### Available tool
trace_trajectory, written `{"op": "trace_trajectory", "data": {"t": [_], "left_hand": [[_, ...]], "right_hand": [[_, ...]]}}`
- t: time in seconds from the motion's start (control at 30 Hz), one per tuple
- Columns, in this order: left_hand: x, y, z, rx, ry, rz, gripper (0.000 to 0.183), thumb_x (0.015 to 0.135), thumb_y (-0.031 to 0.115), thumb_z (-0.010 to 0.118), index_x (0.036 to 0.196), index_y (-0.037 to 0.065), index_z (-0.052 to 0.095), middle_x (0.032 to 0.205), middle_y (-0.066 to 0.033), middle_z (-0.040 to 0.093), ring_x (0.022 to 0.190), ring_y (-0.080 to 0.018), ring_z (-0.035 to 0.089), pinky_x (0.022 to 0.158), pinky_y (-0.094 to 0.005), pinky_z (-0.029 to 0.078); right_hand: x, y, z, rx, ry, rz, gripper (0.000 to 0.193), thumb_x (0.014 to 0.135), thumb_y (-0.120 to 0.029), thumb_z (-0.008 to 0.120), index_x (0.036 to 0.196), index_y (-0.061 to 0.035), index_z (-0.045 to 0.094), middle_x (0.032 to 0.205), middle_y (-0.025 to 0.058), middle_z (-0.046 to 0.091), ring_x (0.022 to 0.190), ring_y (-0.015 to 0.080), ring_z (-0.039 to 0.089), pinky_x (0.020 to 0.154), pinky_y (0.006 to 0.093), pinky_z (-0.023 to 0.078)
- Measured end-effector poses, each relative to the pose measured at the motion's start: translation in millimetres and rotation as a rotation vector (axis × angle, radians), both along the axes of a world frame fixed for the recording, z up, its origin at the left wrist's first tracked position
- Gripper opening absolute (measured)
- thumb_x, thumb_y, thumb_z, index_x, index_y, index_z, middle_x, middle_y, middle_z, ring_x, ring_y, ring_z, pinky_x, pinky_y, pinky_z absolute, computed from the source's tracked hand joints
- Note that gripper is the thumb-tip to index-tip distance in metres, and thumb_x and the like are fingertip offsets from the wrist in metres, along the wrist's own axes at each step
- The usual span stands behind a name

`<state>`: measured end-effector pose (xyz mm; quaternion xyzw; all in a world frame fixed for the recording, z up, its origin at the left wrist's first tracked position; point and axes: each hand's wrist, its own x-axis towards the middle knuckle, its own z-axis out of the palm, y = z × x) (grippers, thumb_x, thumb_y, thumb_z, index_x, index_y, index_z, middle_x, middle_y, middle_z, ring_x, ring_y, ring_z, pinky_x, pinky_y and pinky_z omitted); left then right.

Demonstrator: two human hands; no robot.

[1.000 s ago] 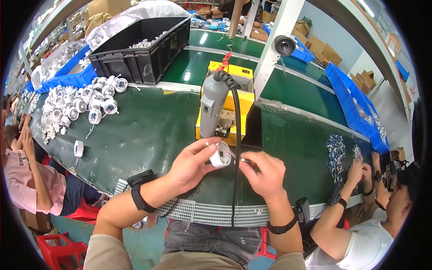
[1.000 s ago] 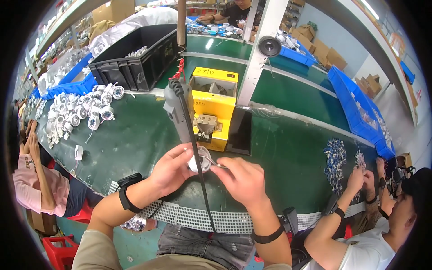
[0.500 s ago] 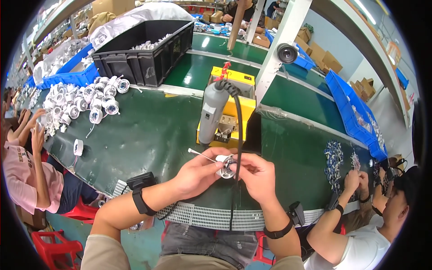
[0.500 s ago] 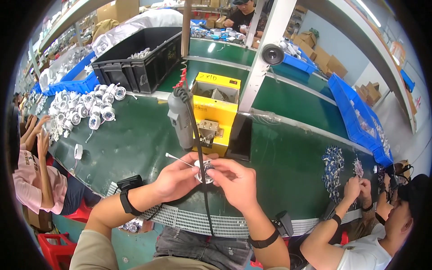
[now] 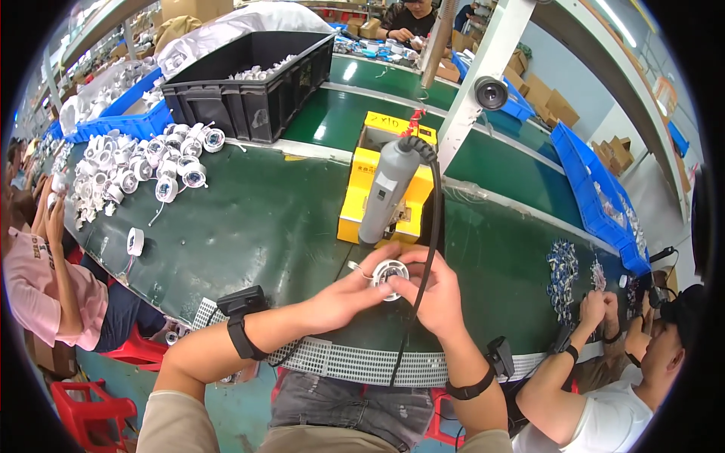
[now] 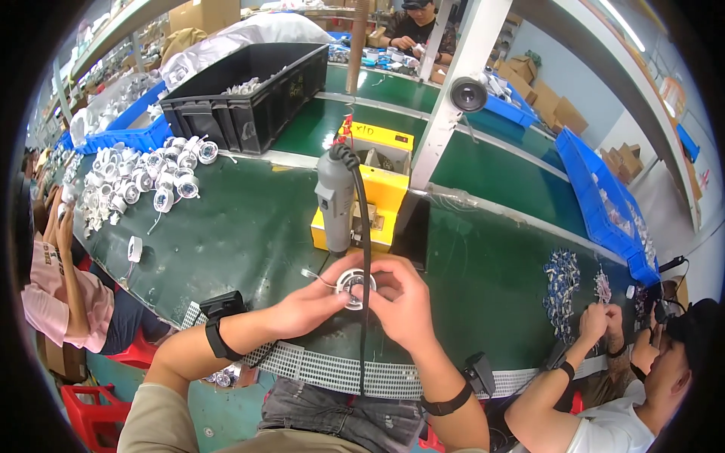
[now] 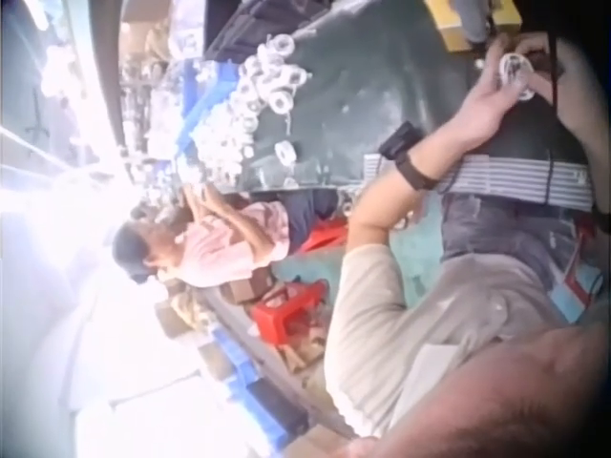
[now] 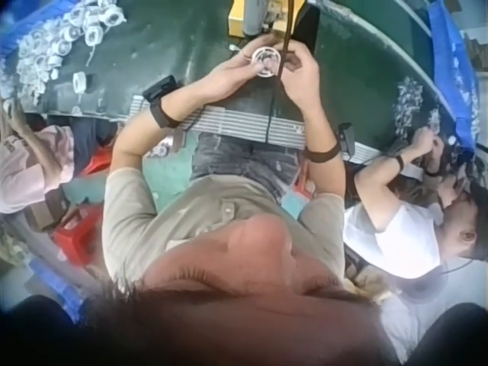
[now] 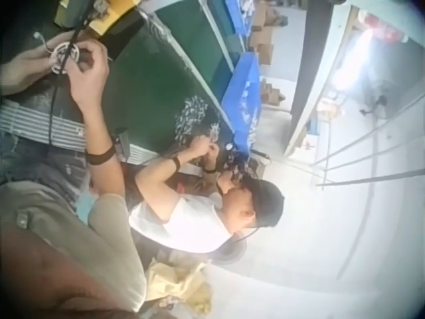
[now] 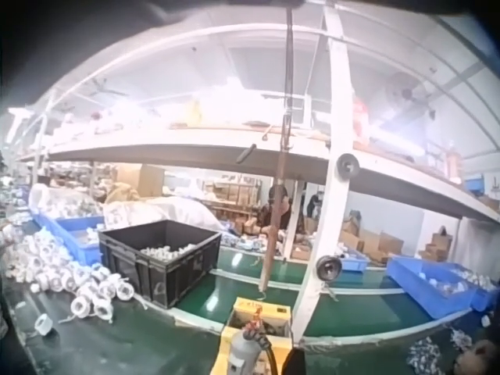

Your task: The person picks up a camera housing, inserts a wire through it, and presses a circuit board into the housing. They then use a power screwdriver to secure the board before setting the assembled unit aside and repeating the process.

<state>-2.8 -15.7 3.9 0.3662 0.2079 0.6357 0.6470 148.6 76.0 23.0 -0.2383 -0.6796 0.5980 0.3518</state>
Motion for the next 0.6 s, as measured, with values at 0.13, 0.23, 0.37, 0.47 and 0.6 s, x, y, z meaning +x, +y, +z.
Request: {"op": "trace_trajectory", "data": {"t": [0.13, 0.23, 0.37, 0.47, 0.6], "left_hand": [[-0.5, 4.6, -2.5, -0.167, 0.517, 0.265, 0.049, 0.099, 0.022, 0.052, 0.140, 0.000, 0.039, 0.115, -0.0120, 0.059, 0.103, -0.0169, 0.061, 0.084, -0.0291, 0.054], [-10.9, 4.4, 8.2, -0.286, 0.452, 0.114, 0.039, 0.098, 0.011, 0.050, 0.134, -0.004, 0.044, 0.115, -0.0097, 0.058, 0.100, -0.0150, 0.061, 0.083, -0.0304, 0.059], [-14.8, 3.0, 6.5, -0.340, 0.519, 0.123, 0.038, 0.097, 0.008, 0.050, 0.132, -0.005, 0.045, 0.113, -0.0101, 0.058, 0.099, -0.0163, 0.061, 0.082, -0.0307, 0.060], [-12.6, 3.4, 6.8, -0.407, 0.533, 0.130, 0.036, 0.097, 0.006, 0.050, 0.131, -0.006, 0.046, 0.112, -0.0111, 0.057, 0.097, -0.0175, 0.061, 0.080, -0.0309, 0.061], [-18.5, 5.2, 7.0, -0.421, 0.528, 0.164, 0.034, 0.096, 0.004, 0.049, 0.129, -0.007, 0.047, 0.112, -0.0124, 0.057, 0.097, -0.0189, 0.062, 0.080, -0.0313, 0.061]], "right_hand": [[-1.3, 0.6, -4.6, 0.146, -0.157, -0.022, 0.022, 0.080, 0.004, 0.071, 0.100, 0.0022, 0.061, 0.095, 0.0065, 0.063, 0.085, 0.0137, 0.064, 0.075, 0.0249, 0.053], [-4.5, 7.9, 7.4, 0.314, -0.187, -0.124, 0.013, 0.084, -0.003, 0.069, 0.095, 0.0015, 0.064, 0.092, 0.0061, 0.065, 0.082, 0.0123, 0.063, 0.071, 0.0237, 0.050], [-10.9, 38.6, 7.4, 0.598, -0.227, -0.552, 0.018, 0.091, -0.009, 0.060, 0.105, 0.0013, 0.061, 0.089, 0.0085, 0.068, 0.081, 0.0190, 0.065, 0.075, 0.0295, 0.049], [4.1, 59.5, -11.4, 1.024, -0.588, -0.506, 0.038, 0.091, -0.008, 0.053, 0.127, 0.0005, 0.047, 0.125, 0.0188, 0.058, 0.117, 0.0372, 0.052, 0.101, 0.0438, 0.039], [-4.7, 54.2, -14.2, 1.123, -0.775, -0.528, 0.043, 0.091, -0.009, 0.051, 0.132, -0.0009, 0.045, 0.123, 0.0186, 0.058, 0.119, 0.0385, 0.049, 0.104, 0.0443, 0.034]]}}
